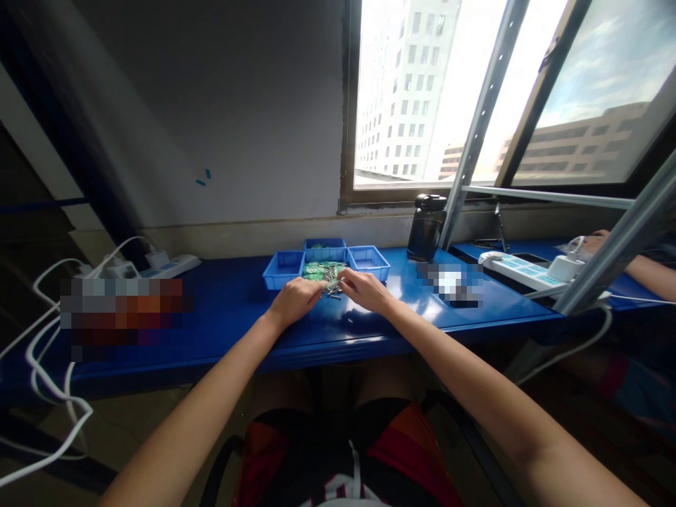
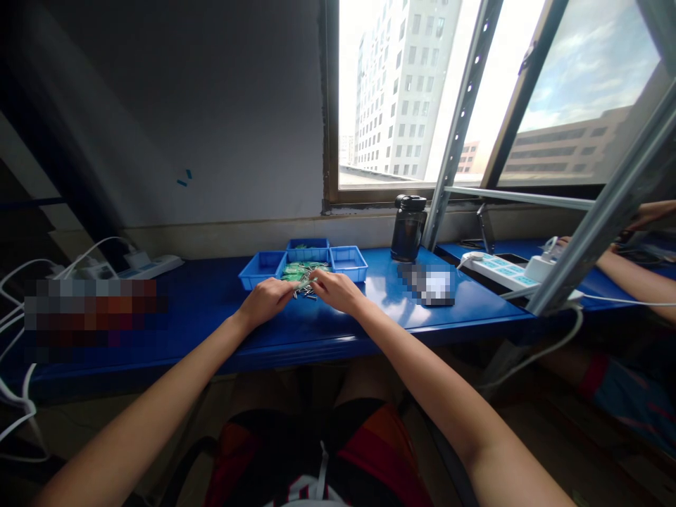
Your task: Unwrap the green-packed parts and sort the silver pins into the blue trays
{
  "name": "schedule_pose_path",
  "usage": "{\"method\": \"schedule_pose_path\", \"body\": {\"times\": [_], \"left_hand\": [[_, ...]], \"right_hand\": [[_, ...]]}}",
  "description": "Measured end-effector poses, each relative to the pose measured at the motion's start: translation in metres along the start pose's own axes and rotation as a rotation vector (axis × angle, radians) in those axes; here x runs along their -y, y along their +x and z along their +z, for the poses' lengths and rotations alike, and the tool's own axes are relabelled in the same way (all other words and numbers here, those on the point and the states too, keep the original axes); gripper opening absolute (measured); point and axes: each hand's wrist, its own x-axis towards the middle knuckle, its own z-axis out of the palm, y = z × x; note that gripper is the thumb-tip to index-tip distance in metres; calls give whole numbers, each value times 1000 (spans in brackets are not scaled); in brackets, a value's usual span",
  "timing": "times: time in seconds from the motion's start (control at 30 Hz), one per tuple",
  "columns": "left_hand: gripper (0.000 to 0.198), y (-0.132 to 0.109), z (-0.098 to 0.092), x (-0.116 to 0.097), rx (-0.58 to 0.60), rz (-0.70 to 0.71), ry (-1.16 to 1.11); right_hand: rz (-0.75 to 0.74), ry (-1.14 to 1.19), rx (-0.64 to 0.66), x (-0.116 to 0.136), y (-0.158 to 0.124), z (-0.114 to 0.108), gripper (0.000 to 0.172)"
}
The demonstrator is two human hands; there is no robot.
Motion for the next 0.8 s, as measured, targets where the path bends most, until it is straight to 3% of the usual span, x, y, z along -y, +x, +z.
{"method": "schedule_pose_path", "body": {"times": [0.3, 0.8], "left_hand": [[37, 0, -4, -2, 2, -37, -43], [35, 2, -3, -3, 8, -55, -36]], "right_hand": [[-83, 23, -19, -5, -1, 3, 22], [-101, 17, -46, -4, -1, 3, 21]]}}
